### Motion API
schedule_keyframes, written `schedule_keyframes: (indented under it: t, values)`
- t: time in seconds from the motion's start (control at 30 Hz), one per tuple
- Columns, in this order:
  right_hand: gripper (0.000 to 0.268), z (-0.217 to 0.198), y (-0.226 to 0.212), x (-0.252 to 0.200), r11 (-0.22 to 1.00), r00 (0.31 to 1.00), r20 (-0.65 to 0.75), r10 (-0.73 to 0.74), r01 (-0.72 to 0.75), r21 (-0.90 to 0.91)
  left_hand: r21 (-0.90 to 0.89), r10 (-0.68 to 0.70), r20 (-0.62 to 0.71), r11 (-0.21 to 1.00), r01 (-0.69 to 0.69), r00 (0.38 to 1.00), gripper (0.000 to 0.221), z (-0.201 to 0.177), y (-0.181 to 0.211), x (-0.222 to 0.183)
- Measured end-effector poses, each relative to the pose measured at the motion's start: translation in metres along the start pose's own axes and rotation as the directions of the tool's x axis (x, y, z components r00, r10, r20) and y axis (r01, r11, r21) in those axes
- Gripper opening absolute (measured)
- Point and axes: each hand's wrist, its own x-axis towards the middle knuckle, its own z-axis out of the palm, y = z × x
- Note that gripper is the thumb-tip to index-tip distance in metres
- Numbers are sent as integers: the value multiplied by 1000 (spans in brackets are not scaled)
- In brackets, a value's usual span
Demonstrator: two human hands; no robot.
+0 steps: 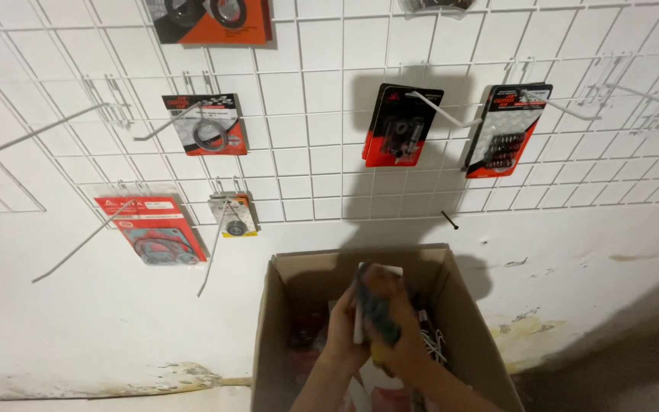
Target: Wipe auto parts with a cloth and hang them on a wire grid rack.
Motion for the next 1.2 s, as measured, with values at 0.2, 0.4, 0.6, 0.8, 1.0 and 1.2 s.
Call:
schedule_keyframes:
  t: [0.2,0.4,0.6,0.8,1.0,1.2]
  values:
    - [83,-10,-19,9,975,989,48,-143,149,-165,-50,-104,-5,993,104,995,51,10,-5,0]
    - [66,-7,-39,21,944,956,144,-257,280,-176,1,-122,-103,992,122,987,55,36,3,-22]
    - [75,-12,-44,21,951,973,151,-172,204,-231,-96,-96,17,991,97,995,50,-11,-16,9]
    - [79,-13,-40,12,951,944,311,-112,193,-243,-14,-100,-130,995,99,986,50,13,-7,-9]
    - [69,-5,-37,14,981,995,79,-65,78,-177,3,-109,-227,994,113,968,64,58,10,-36]
    - [82,-14,-44,17,957,943,310,-125,197,-213,66,-66,-173,995,79,983,69,57,15,-30]
